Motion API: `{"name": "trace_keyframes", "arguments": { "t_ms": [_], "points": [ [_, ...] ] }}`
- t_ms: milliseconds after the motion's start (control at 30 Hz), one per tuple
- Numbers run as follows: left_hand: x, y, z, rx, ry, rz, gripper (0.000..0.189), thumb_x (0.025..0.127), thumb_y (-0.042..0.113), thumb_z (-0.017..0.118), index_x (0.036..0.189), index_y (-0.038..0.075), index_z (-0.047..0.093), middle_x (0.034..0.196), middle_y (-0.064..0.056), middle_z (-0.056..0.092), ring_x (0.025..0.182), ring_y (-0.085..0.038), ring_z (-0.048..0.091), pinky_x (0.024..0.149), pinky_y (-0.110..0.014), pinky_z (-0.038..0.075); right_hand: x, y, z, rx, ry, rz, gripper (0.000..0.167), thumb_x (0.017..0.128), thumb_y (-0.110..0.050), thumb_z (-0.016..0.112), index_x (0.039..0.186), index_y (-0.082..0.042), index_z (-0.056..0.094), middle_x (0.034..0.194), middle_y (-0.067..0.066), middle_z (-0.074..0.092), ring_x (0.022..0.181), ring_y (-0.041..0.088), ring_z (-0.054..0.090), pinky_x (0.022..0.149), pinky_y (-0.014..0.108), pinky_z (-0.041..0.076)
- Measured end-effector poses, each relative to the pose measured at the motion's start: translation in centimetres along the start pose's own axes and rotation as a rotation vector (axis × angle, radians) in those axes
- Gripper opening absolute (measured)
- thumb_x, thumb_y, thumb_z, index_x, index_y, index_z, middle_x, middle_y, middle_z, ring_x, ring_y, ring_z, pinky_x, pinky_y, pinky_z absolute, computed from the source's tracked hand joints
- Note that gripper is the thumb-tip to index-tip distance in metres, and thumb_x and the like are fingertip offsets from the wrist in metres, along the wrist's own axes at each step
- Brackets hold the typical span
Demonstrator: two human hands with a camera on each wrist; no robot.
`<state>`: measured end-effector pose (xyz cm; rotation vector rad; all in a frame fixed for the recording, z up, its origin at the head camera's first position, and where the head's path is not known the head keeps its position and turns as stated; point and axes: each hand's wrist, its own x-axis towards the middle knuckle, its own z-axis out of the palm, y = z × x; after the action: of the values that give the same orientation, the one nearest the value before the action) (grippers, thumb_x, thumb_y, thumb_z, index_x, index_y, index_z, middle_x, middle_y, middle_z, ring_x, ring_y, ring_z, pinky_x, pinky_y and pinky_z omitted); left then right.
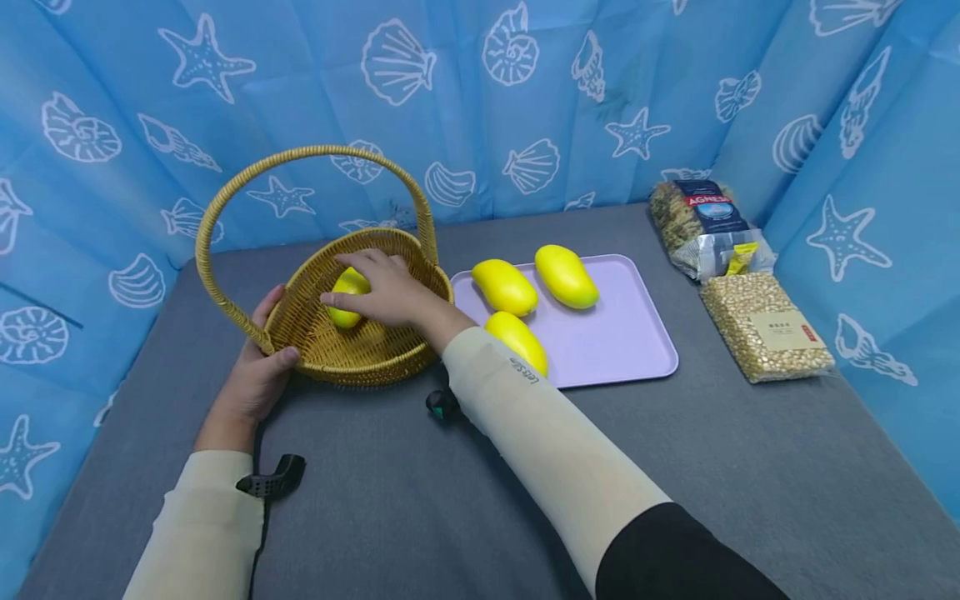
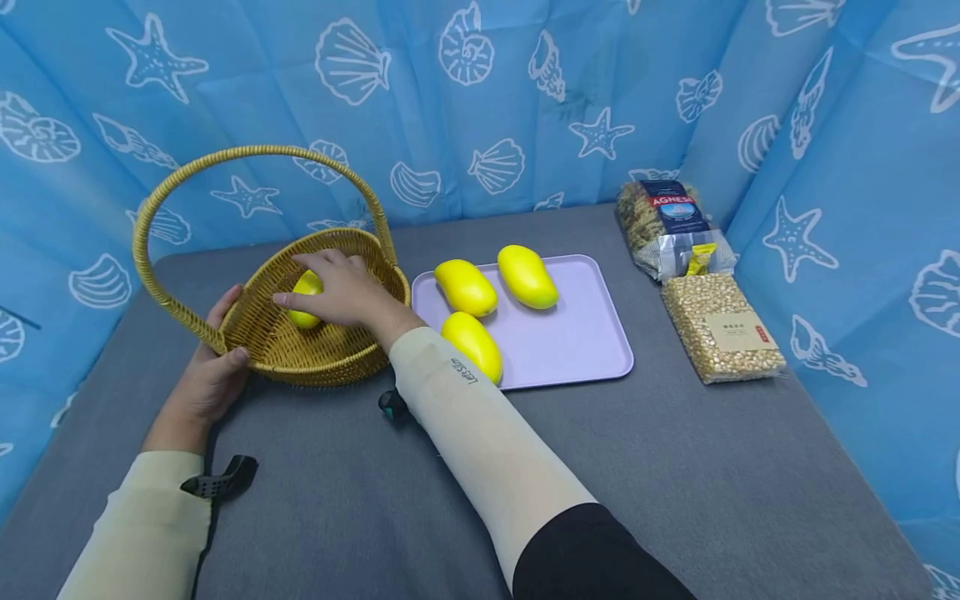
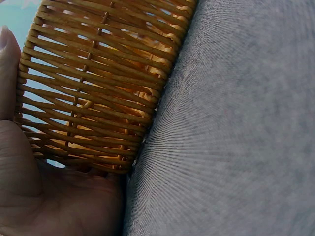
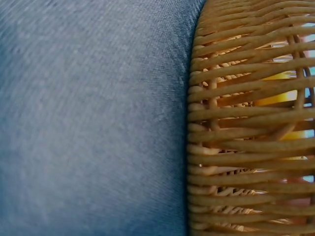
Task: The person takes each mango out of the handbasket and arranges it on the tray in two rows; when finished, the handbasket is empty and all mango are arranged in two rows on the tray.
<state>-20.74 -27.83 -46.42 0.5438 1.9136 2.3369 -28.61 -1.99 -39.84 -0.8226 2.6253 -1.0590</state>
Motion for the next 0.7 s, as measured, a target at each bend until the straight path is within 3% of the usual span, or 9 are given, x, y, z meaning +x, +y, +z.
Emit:
{"name": "trace_keyframes", "arguments": {
  "t_ms": [167,433,500,600,700],
  "points": [
    [0.00,0.02,-0.06,-0.005,-0.008,0.001,0.086,0.108,0.004,0.068,0.175,0.028,0.019,0.176,-0.020,0.017,0.156,-0.039,0.026,0.115,-0.032,0.041,-0.04,0.01,0.22,-0.072,-0.103,-0.026,0.080,0.103,-0.058,0.070,0.171,-0.029,0.038,0.178,0.007,0.023,0.157,0.034,0.022,0.121,0.052,0.032],
    [0.02,0.24,0.12,-0.002,0.015,-0.011,0.088,0.107,0.003,0.069,0.175,0.027,0.020,0.176,-0.019,0.019,0.156,-0.040,0.028,0.115,-0.033,0.040,-0.04,-0.29,0.28,-0.069,-0.111,0.032,0.055,0.104,-0.049,0.074,0.154,-0.027,0.063,0.172,0.010,0.028,0.152,0.031,0.032,0.115,0.045,0.039],
    [0.02,0.24,0.13,-0.004,0.020,-0.013,0.089,0.106,0.002,0.070,0.175,0.027,0.020,0.176,-0.019,0.019,0.156,-0.040,0.027,0.116,-0.033,0.040,0.02,-0.30,0.30,-0.045,-0.104,0.055,0.056,0.104,-0.042,0.076,0.156,-0.025,0.061,0.170,0.012,0.030,0.146,0.029,0.040,0.111,0.043,0.044],
    [0.03,0.20,0.13,-0.006,0.026,-0.018,0.089,0.106,0.002,0.071,0.175,0.027,0.020,0.176,-0.018,0.020,0.156,-0.040,0.026,0.116,-0.032,0.039,0.08,-0.13,0.39,0.001,-0.088,0.089,0.071,0.102,-0.030,0.079,0.165,-0.022,0.048,0.163,0.014,0.035,0.129,0.024,0.051,0.097,0.037,0.050],
    [0.02,0.17,0.07,0.005,0.031,-0.024,0.089,0.106,0.001,0.070,0.175,0.028,0.021,0.176,-0.018,0.020,0.156,-0.041,0.025,0.116,-0.032,0.039,0.07,-0.04,0.44,-0.005,-0.075,0.091,0.079,0.100,-0.024,0.081,0.168,-0.021,0.042,0.160,0.013,0.039,0.121,0.023,0.052,0.091,0.036,0.050]
  ]
}}
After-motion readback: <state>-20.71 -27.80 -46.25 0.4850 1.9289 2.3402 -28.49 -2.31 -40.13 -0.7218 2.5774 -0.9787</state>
